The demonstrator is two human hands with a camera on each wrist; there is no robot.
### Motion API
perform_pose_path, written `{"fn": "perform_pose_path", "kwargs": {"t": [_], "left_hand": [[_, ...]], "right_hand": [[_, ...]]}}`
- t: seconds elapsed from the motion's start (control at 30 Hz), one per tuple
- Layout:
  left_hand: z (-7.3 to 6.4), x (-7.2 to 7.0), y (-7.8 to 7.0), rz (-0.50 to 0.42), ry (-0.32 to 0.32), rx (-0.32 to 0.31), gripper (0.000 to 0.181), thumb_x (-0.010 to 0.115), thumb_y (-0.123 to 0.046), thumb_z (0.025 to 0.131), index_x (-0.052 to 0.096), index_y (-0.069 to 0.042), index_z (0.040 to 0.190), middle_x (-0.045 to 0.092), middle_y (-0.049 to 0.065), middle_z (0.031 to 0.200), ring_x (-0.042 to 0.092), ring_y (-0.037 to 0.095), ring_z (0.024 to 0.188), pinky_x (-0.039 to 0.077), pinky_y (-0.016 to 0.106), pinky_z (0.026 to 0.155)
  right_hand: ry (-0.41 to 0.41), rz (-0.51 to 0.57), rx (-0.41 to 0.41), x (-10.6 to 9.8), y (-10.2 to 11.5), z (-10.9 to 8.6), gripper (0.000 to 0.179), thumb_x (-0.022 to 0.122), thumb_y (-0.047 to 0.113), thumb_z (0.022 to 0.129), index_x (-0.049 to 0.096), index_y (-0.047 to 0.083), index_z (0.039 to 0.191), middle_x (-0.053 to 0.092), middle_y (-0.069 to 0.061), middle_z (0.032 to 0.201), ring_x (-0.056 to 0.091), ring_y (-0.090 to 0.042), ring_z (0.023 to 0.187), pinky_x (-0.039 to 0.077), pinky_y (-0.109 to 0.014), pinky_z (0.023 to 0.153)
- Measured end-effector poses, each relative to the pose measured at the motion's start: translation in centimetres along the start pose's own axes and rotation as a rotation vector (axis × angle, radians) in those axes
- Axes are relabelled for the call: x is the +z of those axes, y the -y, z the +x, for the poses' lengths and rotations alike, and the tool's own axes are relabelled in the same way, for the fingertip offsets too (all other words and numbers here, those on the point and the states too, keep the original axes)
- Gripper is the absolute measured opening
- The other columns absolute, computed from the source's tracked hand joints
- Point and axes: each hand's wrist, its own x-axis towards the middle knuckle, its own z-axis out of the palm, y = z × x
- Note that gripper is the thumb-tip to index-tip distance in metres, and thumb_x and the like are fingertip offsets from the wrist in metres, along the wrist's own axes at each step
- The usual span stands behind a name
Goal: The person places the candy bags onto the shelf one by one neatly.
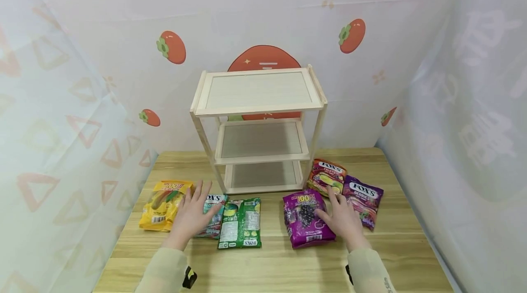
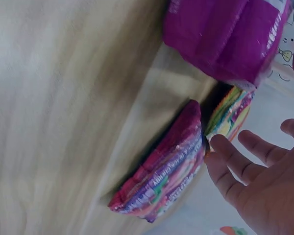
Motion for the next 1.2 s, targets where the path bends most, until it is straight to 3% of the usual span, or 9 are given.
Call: {"fn": "perform_pose_path", "kwargs": {"t": [0.2, 0.47, 0.63, 0.83, 1.0, 1.2], "left_hand": [[1.2, -1.1, -0.2, -0.076, 0.0, -0.026, 0.095, 0.041, -0.076, 0.096, 0.009, -0.021, 0.166, 0.004, 0.011, 0.172, 0.005, 0.052, 0.153, 0.011, 0.071, 0.12], [3.3, -4.5, -1.1, -0.153, -0.092, -0.001, 0.094, 0.058, -0.054, 0.101, 0.003, -0.017, 0.166, 0.008, 0.012, 0.172, 0.009, 0.051, 0.152, 0.023, 0.073, 0.116], [4.2, -6.5, -1.8, -0.278, -0.108, 0.022, 0.092, 0.056, -0.055, 0.101, -0.002, -0.023, 0.166, 0.009, 0.012, 0.172, 0.009, 0.045, 0.155, 0.022, 0.071, 0.118], [5.2, -8.0, -2.7, -0.418, -0.116, 0.07, 0.089, 0.056, -0.053, 0.102, -0.002, -0.03, 0.165, 0.011, 0.008, 0.171, 0.02, 0.041, 0.154, 0.022, 0.065, 0.121], [5.7, -8.7, -3.4, -0.548, -0.121, 0.129, 0.085, 0.057, -0.048, 0.104, 0.003, -0.029, 0.166, 0.014, 0.002, 0.171, 0.026, 0.037, 0.153, 0.029, 0.058, 0.121], [5.9, -9.1, -4.3, -0.719, -0.099, 0.189, 0.077, 0.058, -0.032, 0.106, 0.01, -0.027, 0.166, 0.024, 0.01, 0.168, 0.037, 0.037, 0.148, 0.043, 0.052, 0.112]], "right_hand": [[0.056, 0.025, -0.003, 0.8, 0.1, -0.1, 0.094, 0.059, 0.063, 0.097, 0.02, 0.007, 0.163, 0.039, -0.043, 0.144, 0.054, -0.062, 0.114, 0.051, -0.071, 0.086], [0.123, 0.078, 0.042, 1.5, 0.0, -0.3, 0.095, 0.056, 0.063, 0.098, 0.016, 0.007, 0.164, 0.033, -0.047, 0.147, 0.054, -0.062, 0.117, 0.049, -0.072, 0.092], [0.142, 0.101, 0.079, 1.6, 0.0, -0.4, 0.097, 0.054, 0.066, 0.098, 0.019, 0.002, 0.162, 0.025, -0.047, 0.152, 0.043, -0.065, 0.128, 0.044, -0.076, 0.096], [0.173, 0.147, 0.103, 2.0, 0.0, -0.4, 0.099, 0.053, 0.065, 0.099, 0.02, -0.006, 0.159, 0.031, -0.045, 0.15, 0.038, -0.063, 0.134, 0.04, -0.073, 0.104], [0.21, 0.196, 0.15, 2.2, -0.1, -0.6, 0.102, 0.052, 0.067, 0.098, 0.018, -0.008, 0.159, 0.034, -0.044, 0.15, 0.042, -0.062, 0.131, 0.041, -0.071, 0.105], [0.246, 0.245, 0.189, 2.1, -0.1, -0.8, 0.108, 0.054, 0.069, 0.096, 0.012, -0.007, 0.16, 0.033, -0.046, 0.149, 0.043, -0.063, 0.13, 0.042, -0.07, 0.104]]}}
